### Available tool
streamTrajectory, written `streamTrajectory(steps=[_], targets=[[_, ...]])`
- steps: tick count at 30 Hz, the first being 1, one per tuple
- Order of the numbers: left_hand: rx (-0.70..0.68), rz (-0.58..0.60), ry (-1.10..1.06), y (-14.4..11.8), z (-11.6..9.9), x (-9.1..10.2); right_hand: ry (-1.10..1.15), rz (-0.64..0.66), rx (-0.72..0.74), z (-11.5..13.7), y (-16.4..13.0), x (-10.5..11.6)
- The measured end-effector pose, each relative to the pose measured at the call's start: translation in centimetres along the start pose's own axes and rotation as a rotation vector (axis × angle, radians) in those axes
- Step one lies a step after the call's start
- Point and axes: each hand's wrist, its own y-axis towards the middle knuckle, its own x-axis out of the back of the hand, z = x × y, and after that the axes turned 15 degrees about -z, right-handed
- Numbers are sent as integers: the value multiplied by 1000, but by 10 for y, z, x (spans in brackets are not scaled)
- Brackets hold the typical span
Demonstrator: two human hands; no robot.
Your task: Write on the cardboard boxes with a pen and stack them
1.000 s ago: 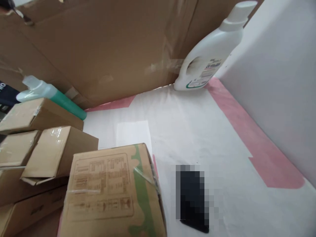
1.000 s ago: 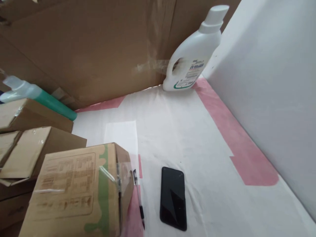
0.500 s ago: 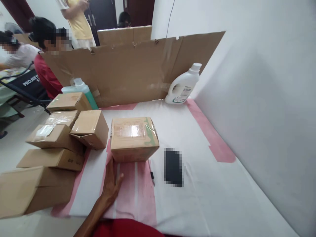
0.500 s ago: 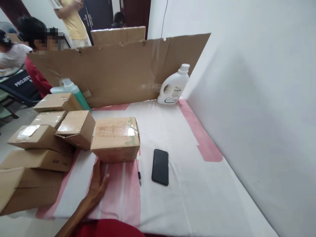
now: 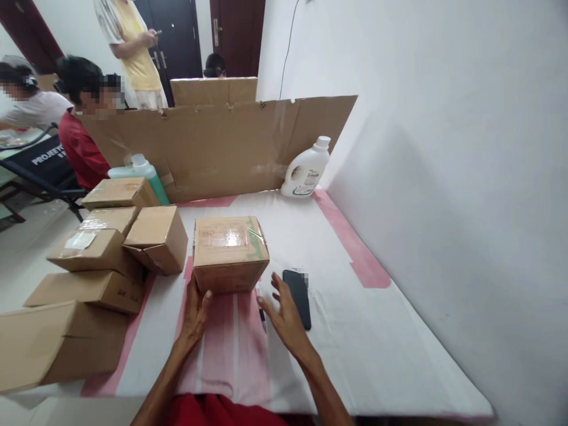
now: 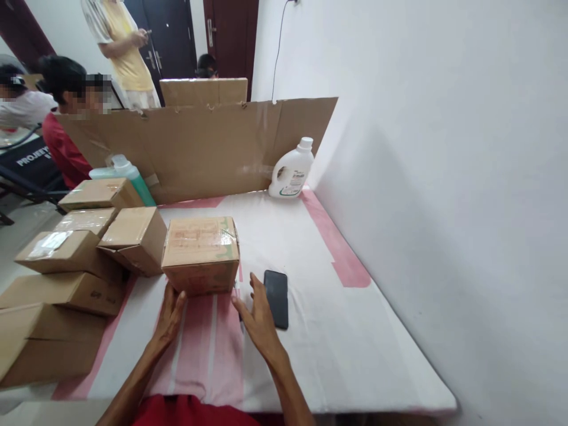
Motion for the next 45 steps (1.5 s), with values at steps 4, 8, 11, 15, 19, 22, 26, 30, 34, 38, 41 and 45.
streamTrajectory(steps=[4, 8, 11, 15, 19, 22, 26, 30, 34, 38, 41, 45], targets=[[43, 3, 2, -13, -9, 7, 177, 73, 83, -7, 18, -47], [-76, 13, 98, -36, -22, 37, 109, 57, 66, 12, 13, -33], [-204, 13, 184, -49, -33, 60, 59, 75, 77, 25, 14, -22], [-289, 18, 269, -54, -39, 78, 43, 142, 47, 21, 17, -28], [-331, 51, 306, -53, -38, 85, 56, 140, 11, 14, 17, -30], [-374, 59, 267, -52, -48, 84, 193, 191, -95, 14, 15, -25], [-493, 164, 226, -49, -74, 75, 383, 226, -245, 5, 6, -24], [-688, 239, 254, -44, -92, 64, 411, 181, -369, -14, -10, -28], [-697, 278, 200, -33, -98, 58, 413, 177, -401, -22, -25, -30], [-657, 248, 176, -18, -89, 60, 408, 93, -362, -24, -33, -29], [-671, 321, 202, -11, -77, 65, 328, 65, -345, -27, -38, -25], [-701, 365, 156, -9, -71, 69, 304, 109, -299, -27, -43, -16]])
